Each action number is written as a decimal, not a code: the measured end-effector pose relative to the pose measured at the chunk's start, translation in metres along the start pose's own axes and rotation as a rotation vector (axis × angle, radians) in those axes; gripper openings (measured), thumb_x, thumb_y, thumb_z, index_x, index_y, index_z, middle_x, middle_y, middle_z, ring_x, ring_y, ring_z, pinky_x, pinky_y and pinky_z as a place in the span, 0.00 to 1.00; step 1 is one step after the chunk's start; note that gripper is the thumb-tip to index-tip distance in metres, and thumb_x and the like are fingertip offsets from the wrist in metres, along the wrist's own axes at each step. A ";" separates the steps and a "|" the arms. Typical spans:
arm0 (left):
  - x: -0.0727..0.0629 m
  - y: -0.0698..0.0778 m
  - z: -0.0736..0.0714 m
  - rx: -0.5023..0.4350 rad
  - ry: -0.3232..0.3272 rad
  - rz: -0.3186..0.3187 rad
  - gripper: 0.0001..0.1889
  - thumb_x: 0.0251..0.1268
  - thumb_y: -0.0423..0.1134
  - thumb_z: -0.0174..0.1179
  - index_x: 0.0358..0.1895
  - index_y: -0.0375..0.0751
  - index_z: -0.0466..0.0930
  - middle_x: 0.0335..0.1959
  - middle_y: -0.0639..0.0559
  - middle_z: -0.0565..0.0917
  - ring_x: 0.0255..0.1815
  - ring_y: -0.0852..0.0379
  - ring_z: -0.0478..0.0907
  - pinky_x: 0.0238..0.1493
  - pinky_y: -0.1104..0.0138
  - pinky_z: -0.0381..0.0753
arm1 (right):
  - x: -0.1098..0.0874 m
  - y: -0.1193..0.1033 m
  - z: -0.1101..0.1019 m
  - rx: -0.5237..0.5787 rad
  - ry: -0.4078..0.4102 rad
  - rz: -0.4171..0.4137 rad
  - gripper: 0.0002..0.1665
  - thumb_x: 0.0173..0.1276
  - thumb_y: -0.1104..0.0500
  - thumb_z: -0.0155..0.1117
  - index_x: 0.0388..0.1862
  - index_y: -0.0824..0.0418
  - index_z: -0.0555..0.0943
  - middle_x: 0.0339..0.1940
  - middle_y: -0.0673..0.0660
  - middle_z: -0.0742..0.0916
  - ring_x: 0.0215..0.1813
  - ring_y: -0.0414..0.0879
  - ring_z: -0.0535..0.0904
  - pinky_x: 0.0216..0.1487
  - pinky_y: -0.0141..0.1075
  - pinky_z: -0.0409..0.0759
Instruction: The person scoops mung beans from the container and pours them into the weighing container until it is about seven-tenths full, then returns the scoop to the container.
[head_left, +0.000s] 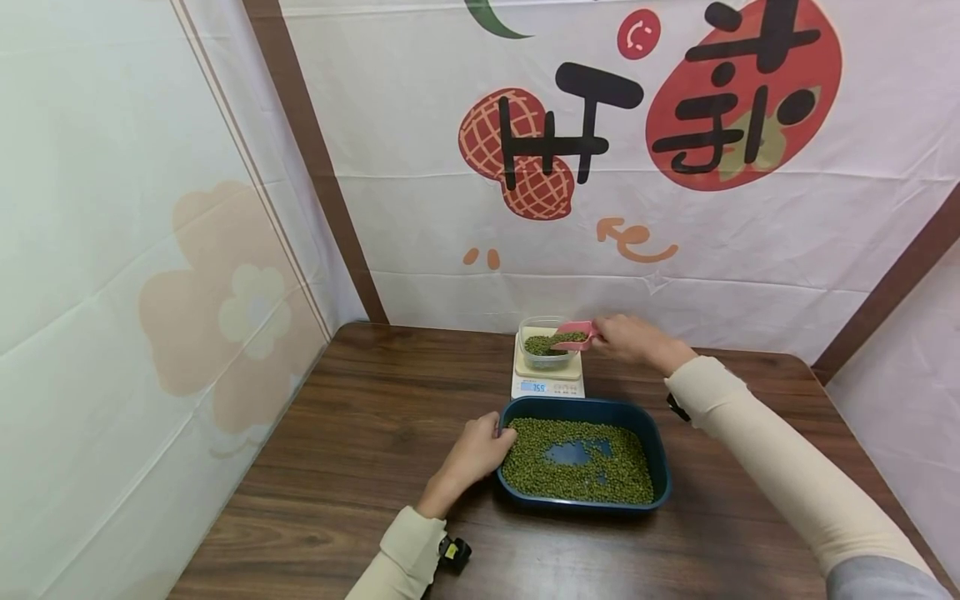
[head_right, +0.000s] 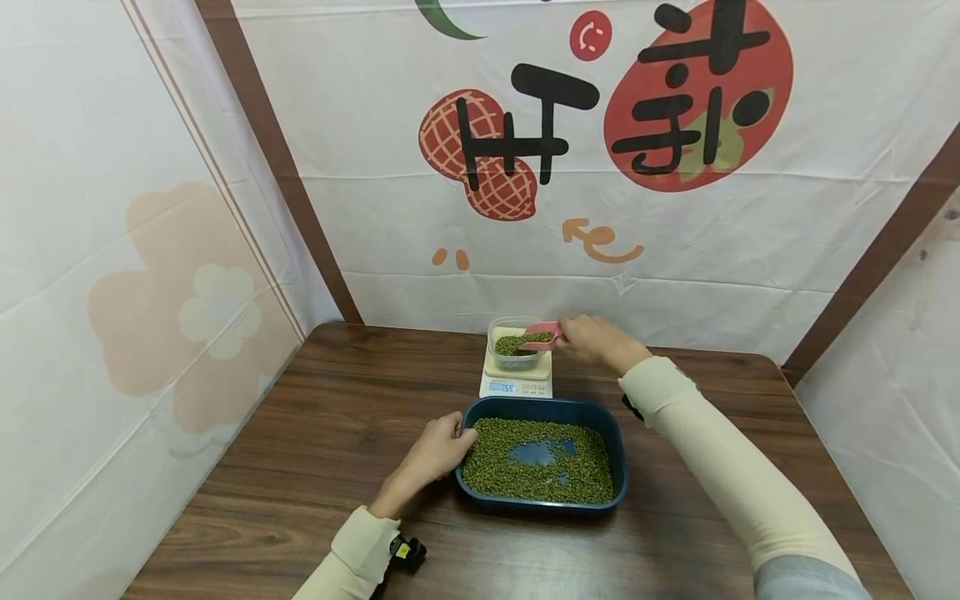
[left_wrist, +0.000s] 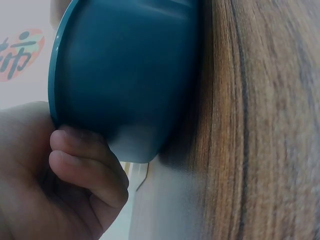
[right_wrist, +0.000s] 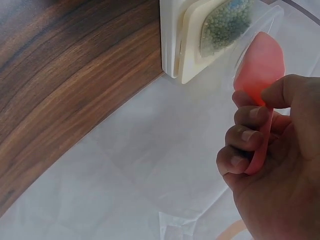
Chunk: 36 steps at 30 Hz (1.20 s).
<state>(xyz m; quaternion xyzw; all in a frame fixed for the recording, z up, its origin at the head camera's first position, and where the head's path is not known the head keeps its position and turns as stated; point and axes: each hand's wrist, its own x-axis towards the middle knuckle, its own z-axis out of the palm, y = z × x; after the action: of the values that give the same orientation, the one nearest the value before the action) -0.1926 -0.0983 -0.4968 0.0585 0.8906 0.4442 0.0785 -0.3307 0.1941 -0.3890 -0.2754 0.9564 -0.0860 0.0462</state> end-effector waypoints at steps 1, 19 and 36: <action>0.000 0.000 0.000 0.001 -0.001 -0.001 0.12 0.78 0.40 0.54 0.32 0.43 0.72 0.18 0.55 0.71 0.13 0.58 0.70 0.18 0.65 0.71 | 0.000 0.000 0.000 0.000 -0.001 0.000 0.09 0.82 0.58 0.54 0.41 0.62 0.77 0.30 0.55 0.78 0.30 0.48 0.71 0.37 0.43 0.70; 0.001 0.000 -0.001 -0.009 -0.018 -0.010 0.12 0.79 0.40 0.54 0.32 0.43 0.70 0.18 0.55 0.70 0.14 0.58 0.69 0.19 0.65 0.70 | 0.003 -0.001 -0.004 -0.050 0.007 -0.039 0.09 0.80 0.59 0.57 0.37 0.60 0.76 0.28 0.54 0.78 0.31 0.49 0.71 0.40 0.46 0.71; 0.000 -0.002 -0.001 -0.025 -0.023 0.009 0.12 0.79 0.41 0.53 0.32 0.44 0.70 0.17 0.56 0.70 0.13 0.58 0.68 0.18 0.66 0.69 | 0.004 -0.006 -0.007 -0.096 0.004 -0.018 0.09 0.80 0.58 0.59 0.38 0.60 0.78 0.31 0.56 0.83 0.32 0.50 0.74 0.42 0.47 0.75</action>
<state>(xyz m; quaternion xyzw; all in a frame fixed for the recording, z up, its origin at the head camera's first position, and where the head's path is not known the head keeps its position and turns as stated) -0.1928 -0.0998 -0.4978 0.0665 0.8838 0.4548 0.0878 -0.3320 0.1883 -0.3814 -0.2859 0.9569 -0.0410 0.0304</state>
